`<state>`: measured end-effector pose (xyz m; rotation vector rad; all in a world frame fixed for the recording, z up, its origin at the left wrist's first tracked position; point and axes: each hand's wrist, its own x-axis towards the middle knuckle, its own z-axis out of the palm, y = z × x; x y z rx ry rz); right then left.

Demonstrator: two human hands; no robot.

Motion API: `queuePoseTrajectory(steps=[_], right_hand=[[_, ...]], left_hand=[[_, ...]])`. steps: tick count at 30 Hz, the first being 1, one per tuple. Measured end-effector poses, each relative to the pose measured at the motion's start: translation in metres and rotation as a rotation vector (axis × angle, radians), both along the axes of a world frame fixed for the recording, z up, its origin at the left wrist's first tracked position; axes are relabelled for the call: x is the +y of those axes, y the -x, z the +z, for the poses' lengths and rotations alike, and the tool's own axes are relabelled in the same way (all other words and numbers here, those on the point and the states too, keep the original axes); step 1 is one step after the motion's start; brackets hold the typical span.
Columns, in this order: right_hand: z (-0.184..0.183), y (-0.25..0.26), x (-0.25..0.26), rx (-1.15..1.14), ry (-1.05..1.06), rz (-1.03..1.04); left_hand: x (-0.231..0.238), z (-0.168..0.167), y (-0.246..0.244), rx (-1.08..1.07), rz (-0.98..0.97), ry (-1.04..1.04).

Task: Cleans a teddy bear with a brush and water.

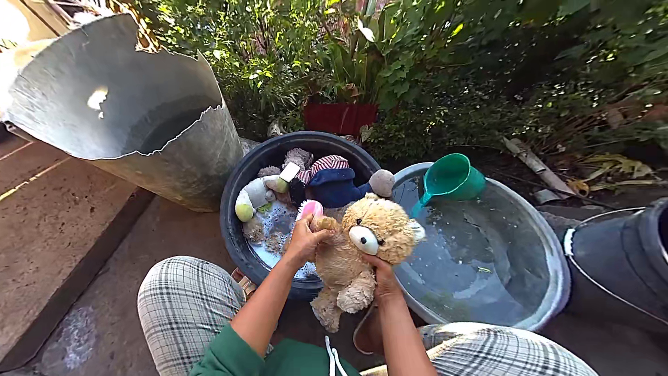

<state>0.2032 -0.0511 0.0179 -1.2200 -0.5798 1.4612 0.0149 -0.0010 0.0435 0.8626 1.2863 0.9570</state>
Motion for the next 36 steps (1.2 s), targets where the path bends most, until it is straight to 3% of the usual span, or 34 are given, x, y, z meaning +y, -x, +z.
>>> queuePoseTrajectory(steps=[3,7,9,12,15,18,21,24,28,31,33,36], right_hand=[[-0.01,0.007,0.01,-0.162,0.098,0.027],[0.001,0.005,0.026,-0.326,0.11,0.071],[0.018,0.002,0.037,-0.519,-0.006,0.008],[0.065,-0.007,0.055,-0.997,-0.311,0.023],[0.101,-0.006,0.081,-1.429,-0.595,0.299],[0.105,0.016,0.111,-1.628,-0.621,0.543],[0.095,0.037,0.138,-1.51,-0.657,0.653],[0.071,0.047,0.149,-1.186,-0.548,0.801],[0.043,0.063,0.134,-0.622,-0.387,0.523],[0.045,0.074,0.124,-0.168,-0.129,0.246],[0.051,0.07,0.125,0.017,-0.007,0.127],[0.053,0.06,0.128,0.142,0.024,0.132]], left_hand=[[0.005,-0.009,-0.004,0.142,-0.028,-0.102],[0.012,0.026,-0.002,0.059,0.04,-0.164],[0.019,0.047,0.005,0.002,0.053,-0.179],[0.032,0.068,0.019,0.019,0.002,-0.236],[0.051,0.078,0.029,0.266,-0.136,-0.415],[0.063,0.099,0.027,0.607,-0.292,-0.566],[0.069,0.114,0.019,0.927,-0.493,-0.712],[0.074,0.102,0.02,1.042,-0.596,-0.839],[0.088,0.103,0.028,0.95,-0.679,-0.574],[0.097,0.105,0.045,0.812,-0.51,-0.48],[0.099,0.105,0.056,0.969,-0.353,-0.462],[0.101,0.092,0.057,1.099,-0.187,-0.505]])
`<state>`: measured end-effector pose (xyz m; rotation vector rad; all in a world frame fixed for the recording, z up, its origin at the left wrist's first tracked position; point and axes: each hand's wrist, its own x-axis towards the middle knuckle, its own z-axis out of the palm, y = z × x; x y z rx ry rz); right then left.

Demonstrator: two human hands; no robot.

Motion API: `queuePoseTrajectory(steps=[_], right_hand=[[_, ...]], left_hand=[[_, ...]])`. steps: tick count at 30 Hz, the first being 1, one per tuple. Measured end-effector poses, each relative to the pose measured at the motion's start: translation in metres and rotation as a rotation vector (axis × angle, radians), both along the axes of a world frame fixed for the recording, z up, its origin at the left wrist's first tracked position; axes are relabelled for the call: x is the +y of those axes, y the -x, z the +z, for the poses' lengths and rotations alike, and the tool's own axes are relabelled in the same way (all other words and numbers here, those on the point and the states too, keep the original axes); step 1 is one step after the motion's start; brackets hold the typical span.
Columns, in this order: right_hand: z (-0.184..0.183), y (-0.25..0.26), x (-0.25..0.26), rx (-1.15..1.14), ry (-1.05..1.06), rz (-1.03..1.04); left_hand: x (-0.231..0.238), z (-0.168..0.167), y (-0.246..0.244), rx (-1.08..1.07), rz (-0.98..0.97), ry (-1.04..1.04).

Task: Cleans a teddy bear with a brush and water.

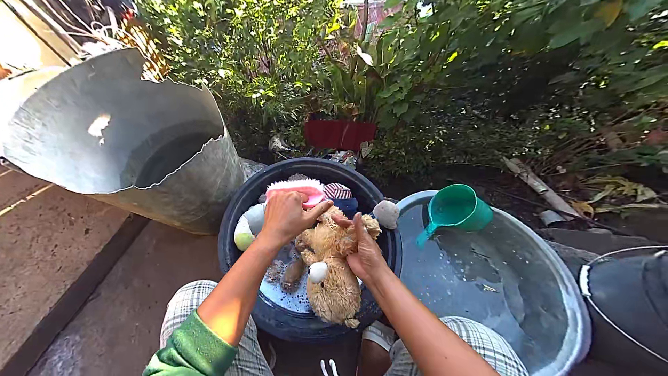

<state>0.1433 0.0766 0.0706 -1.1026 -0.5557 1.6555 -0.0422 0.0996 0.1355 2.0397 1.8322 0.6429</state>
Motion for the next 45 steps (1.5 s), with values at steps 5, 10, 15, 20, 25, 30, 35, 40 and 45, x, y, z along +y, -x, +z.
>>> queuePoseTrajectory(steps=[5,10,15,20,25,30,35,40,45], right_hand=[[-0.002,0.008,-0.004,0.094,-0.008,0.026],[0.002,0.021,-0.01,0.265,0.062,0.029],[0.006,0.008,-0.046,0.328,-0.013,0.057],[-0.028,0.002,-0.031,0.387,-0.073,0.127],[0.001,-0.008,-0.036,0.295,-0.092,0.122],[-0.015,-0.016,-0.024,0.322,-0.261,0.168],[0.003,-0.014,-0.032,0.282,-0.151,0.102],[-0.007,-0.013,-0.03,0.251,-0.179,0.19],[-0.01,-0.007,-0.037,-0.286,-0.268,0.097]], left_hand=[[-0.054,-0.011,-0.072,-0.347,-0.272,-0.44],[-0.067,-0.018,-0.071,-0.15,-0.563,-0.546],[-0.023,-0.055,-0.027,-0.101,-0.324,-0.633],[-0.077,-0.039,-0.064,-0.172,-0.656,-0.464],[-0.033,-0.058,-0.029,-0.138,-0.373,-0.461],[-0.076,-0.045,-0.076,-0.234,-0.713,-0.605],[-0.03,-0.067,-0.031,-0.11,-0.362,-0.489],[-0.076,-0.045,-0.072,-0.237,-0.633,-0.582],[-0.001,-0.082,0.011,-0.212,0.152,0.407]])
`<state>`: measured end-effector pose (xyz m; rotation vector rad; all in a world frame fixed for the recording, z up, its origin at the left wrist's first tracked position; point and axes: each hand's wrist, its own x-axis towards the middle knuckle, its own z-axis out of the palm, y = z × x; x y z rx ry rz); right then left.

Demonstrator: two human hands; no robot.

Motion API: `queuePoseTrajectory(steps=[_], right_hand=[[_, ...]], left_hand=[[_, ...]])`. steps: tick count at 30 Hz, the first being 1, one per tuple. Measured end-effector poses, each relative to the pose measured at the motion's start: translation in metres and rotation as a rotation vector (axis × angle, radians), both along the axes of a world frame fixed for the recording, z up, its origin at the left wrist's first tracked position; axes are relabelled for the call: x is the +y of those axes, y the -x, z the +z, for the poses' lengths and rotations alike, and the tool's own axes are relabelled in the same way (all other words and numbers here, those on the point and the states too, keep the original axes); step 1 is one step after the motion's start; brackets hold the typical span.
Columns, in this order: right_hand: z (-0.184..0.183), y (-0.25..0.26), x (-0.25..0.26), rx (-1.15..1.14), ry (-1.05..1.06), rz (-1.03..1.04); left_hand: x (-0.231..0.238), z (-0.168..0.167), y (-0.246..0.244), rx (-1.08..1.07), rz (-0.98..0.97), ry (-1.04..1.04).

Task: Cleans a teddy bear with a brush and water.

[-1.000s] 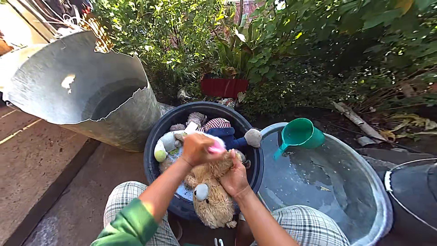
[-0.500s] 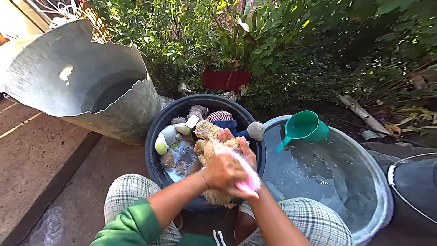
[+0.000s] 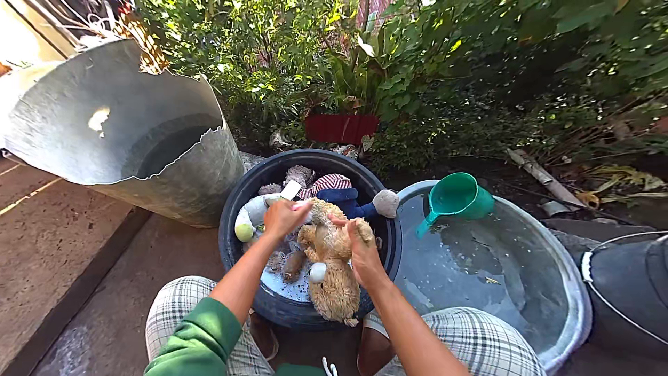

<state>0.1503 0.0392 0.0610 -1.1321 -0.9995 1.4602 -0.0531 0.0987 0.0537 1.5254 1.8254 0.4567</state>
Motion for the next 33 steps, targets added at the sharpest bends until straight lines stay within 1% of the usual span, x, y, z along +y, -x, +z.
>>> queuePoseTrajectory(steps=[1,2,3,5,6,8,10,12,15,18,20,22,23,25,27,29,30,31,32,33], right_hand=[[-0.006,0.002,-0.001,-0.089,-0.043,-0.019],[-0.014,0.004,-0.002,-0.172,-0.068,-0.021],[-0.023,0.006,-0.002,-0.261,-0.079,-0.023],[-0.034,0.008,-0.003,-0.457,-0.098,-0.028],[-0.034,0.008,-0.003,-0.548,-0.122,-0.022],[-0.035,0.007,-0.001,-0.701,-0.208,-0.021],[-0.041,0.007,-0.002,-0.782,-0.301,-0.017],[-0.041,0.008,-0.001,-0.833,-0.335,0.025],[-0.033,0.008,0.001,-0.938,-0.263,0.111],[-0.025,0.004,0.007,-1.011,-0.14,0.176],[-0.022,0.001,0.01,-1.036,-0.08,0.226],[-0.02,-0.002,0.013,-1.057,-0.042,0.285],[-0.017,-0.003,0.014,-1.069,-0.015,0.32],[-0.014,-0.002,0.018,-1.097,0.026,0.36],[-0.013,0.001,0.02,-1.128,0.045,0.387],[-0.008,0.007,0.02,-1.16,0.06,0.427],[-0.005,0.009,0.02,-1.174,0.062,0.447],[-0.003,0.011,0.02,-1.181,0.048,0.457],[-0.003,0.013,0.019,-1.171,0.013,0.456],[-0.005,0.013,0.016,-1.143,-0.041,0.438]], left_hand=[[0.005,-0.018,0.008,-0.043,0.087,0.1],[0.004,-0.034,0.011,-0.08,0.12,0.177],[-0.001,-0.047,0.011,-0.082,0.096,0.258],[-0.009,-0.067,0.007,0.01,-0.018,0.397],[-0.012,-0.077,0.006,0.057,-0.05,0.433],[-0.019,-0.096,0.002,0.102,-0.009,0.454],[-0.029,-0.118,0.0,0.151,0.074,0.482],[-0.037,-0.139,-0.003,0.163,0.113,0.518],[-0.036,-0.156,-0.01,0.155,0.115,0.586],[-0.032,-0.17,0.001,0.051,0.112,0.637],[-0.032,-0.176,0.011,-0.006,0.107,0.63],[-0.034,-0.178,0.017,-0.05,0.091,0.561],[-0.035,-0.174,0.018,-0.066,0.114,0.486],[-0.035,-0.146,0.013,-0.077,0.215,0.252],[-0.032,-0.099,0.0,-0.161,0.352,-0.056],[-0.03,-0.049,-0.02,-0.349,0.401,-0.431],[-0.033,-0.021,-0.033,-0.479,0.369,-0.587],[-0.038,0.003,-0.046,-0.594,0.287,-0.705],[-0.046,0.02,-0.058,-0.659,0.18,-0.786],[-0.054,0.025,-0.067,-0.644,0.071,-0.833]])
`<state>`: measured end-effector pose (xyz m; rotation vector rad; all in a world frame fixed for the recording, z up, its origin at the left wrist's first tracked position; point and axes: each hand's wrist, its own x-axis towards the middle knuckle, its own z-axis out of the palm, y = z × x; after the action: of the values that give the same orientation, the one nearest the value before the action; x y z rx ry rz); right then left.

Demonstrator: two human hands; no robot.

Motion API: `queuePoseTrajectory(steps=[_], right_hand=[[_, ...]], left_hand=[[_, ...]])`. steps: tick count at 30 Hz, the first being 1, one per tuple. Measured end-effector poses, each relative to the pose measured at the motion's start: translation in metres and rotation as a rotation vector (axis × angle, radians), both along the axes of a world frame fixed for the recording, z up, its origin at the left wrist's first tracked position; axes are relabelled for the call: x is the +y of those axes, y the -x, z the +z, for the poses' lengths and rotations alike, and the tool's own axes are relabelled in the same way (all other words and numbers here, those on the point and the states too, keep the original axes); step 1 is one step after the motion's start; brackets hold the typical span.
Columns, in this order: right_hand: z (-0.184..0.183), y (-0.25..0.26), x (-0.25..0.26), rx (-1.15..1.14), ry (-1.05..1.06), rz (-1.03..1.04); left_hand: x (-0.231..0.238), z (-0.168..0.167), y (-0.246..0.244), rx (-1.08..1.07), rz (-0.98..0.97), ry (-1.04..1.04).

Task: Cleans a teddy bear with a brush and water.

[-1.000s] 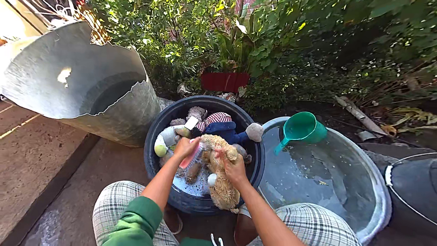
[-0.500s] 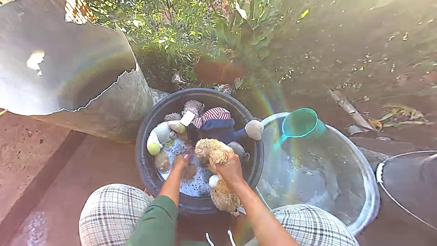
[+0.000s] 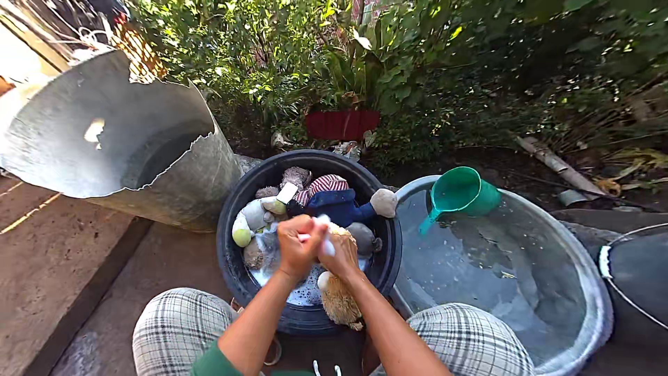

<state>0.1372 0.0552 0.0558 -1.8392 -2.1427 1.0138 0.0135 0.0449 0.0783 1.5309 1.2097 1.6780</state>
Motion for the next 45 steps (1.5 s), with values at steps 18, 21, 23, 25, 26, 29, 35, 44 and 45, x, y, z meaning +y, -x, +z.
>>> queuePoseTrajectory(steps=[18,21,23,25,26,29,35,44,45], right_hand=[[-0.017,-0.011,-0.009,0.178,-0.084,0.148],[-0.03,-0.01,-0.016,0.273,-0.161,0.048],[-0.032,-0.009,-0.02,0.393,-0.159,0.001],[-0.029,-0.007,-0.014,0.507,-0.208,-0.035],[-0.024,-0.009,-0.013,0.553,-0.2,-0.055],[-0.018,-0.011,-0.015,0.581,-0.154,-0.078],[-0.024,-0.011,-0.018,0.572,-0.117,-0.012],[-0.017,-0.013,-0.019,0.393,0.019,0.081],[-0.012,-0.012,-0.017,0.357,-0.006,0.101]], left_hand=[[-0.003,-0.033,0.044,0.596,-0.086,0.284],[-0.008,0.004,0.008,0.358,-0.183,-0.09],[-0.012,-0.015,0.009,0.466,-0.195,-0.064],[-0.007,-0.04,0.037,0.648,-0.161,0.231],[-0.002,-0.042,0.048,0.705,-0.134,0.33],[-0.003,-0.007,0.033,0.524,-0.094,0.045],[-0.004,-0.035,0.03,0.611,-0.181,0.106],[-0.015,-0.022,0.016,0.485,-0.298,-0.022],[-0.01,-0.038,0.029,0.537,-0.269,0.166]])
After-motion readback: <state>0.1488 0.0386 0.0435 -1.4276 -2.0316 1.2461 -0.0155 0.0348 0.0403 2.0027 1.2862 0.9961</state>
